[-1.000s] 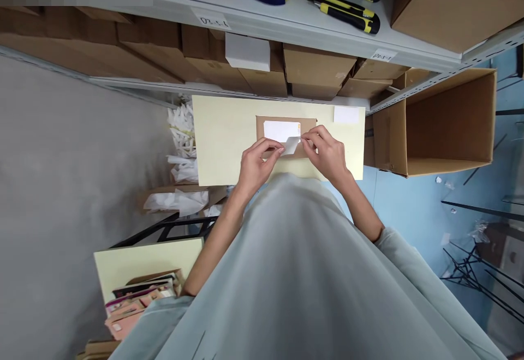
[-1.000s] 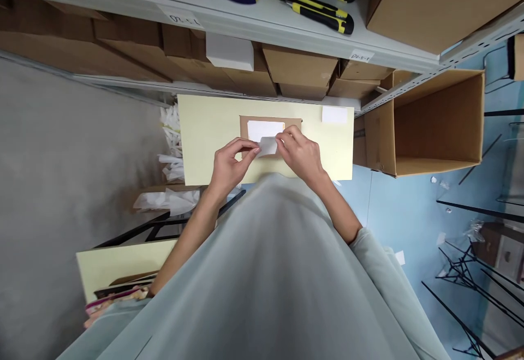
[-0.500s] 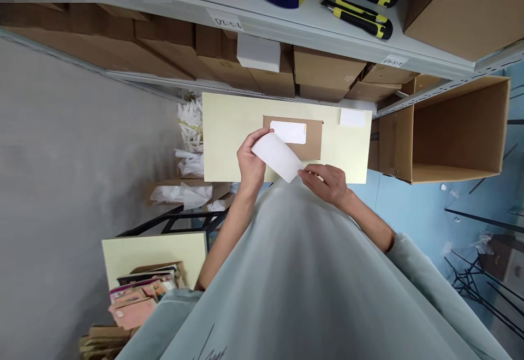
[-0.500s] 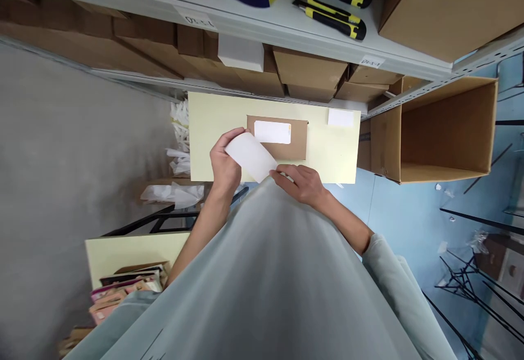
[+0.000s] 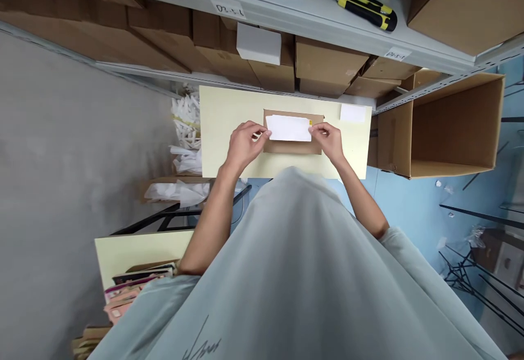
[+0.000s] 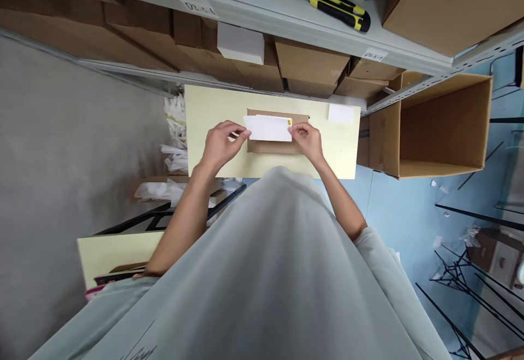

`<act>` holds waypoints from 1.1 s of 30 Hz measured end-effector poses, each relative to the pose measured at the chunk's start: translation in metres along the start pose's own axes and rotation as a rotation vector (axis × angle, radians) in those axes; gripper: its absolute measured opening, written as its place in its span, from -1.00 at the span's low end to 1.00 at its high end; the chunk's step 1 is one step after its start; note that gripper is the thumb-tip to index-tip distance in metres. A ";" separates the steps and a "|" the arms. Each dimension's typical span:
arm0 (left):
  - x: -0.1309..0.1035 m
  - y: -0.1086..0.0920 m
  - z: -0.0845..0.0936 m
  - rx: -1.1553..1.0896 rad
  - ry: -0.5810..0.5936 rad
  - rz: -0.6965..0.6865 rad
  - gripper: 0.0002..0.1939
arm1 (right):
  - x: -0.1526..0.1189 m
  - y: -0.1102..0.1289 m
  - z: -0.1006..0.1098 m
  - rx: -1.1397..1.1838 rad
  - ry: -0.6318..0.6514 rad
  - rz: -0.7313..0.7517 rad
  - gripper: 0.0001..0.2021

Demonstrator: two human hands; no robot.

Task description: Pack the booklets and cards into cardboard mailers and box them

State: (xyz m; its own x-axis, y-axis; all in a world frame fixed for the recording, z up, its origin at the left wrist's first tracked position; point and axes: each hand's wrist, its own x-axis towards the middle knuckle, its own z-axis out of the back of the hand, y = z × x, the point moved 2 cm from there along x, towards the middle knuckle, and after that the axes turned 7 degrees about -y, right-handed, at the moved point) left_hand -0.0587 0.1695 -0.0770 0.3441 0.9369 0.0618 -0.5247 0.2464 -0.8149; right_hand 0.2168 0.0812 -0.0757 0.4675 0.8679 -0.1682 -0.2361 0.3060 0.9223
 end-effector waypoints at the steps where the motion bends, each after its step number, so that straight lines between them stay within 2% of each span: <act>1: 0.006 0.012 -0.005 0.008 0.014 0.004 -0.64 | 0.011 -0.011 -0.006 0.002 0.006 -0.030 -0.64; 5: 0.020 0.048 -0.027 0.028 0.036 0.037 -0.65 | 0.035 -0.042 -0.024 -0.019 0.000 -0.071 -0.68; 10: 0.016 0.068 -0.042 0.000 0.046 0.109 -0.67 | 0.034 -0.060 -0.032 -0.080 0.016 -0.087 -0.68; 16: 0.010 0.076 -0.051 -0.035 0.032 0.139 -0.71 | 0.029 -0.072 -0.035 -0.142 -0.028 -0.066 -0.66; 22: 0.007 0.082 -0.055 -0.027 -0.002 0.131 -0.81 | 0.026 -0.073 -0.035 -0.189 -0.031 -0.026 -0.70; 33: -0.001 0.076 -0.066 0.000 -0.075 0.106 -0.76 | 0.019 -0.071 -0.036 -0.243 -0.098 0.010 -0.71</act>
State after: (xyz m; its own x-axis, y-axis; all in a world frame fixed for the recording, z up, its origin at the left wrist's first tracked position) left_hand -0.0476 0.1713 -0.1767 0.2280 0.9735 0.0182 -0.5551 0.1453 -0.8190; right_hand 0.2118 0.0901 -0.1571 0.5413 0.8330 -0.1141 -0.4337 0.3929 0.8109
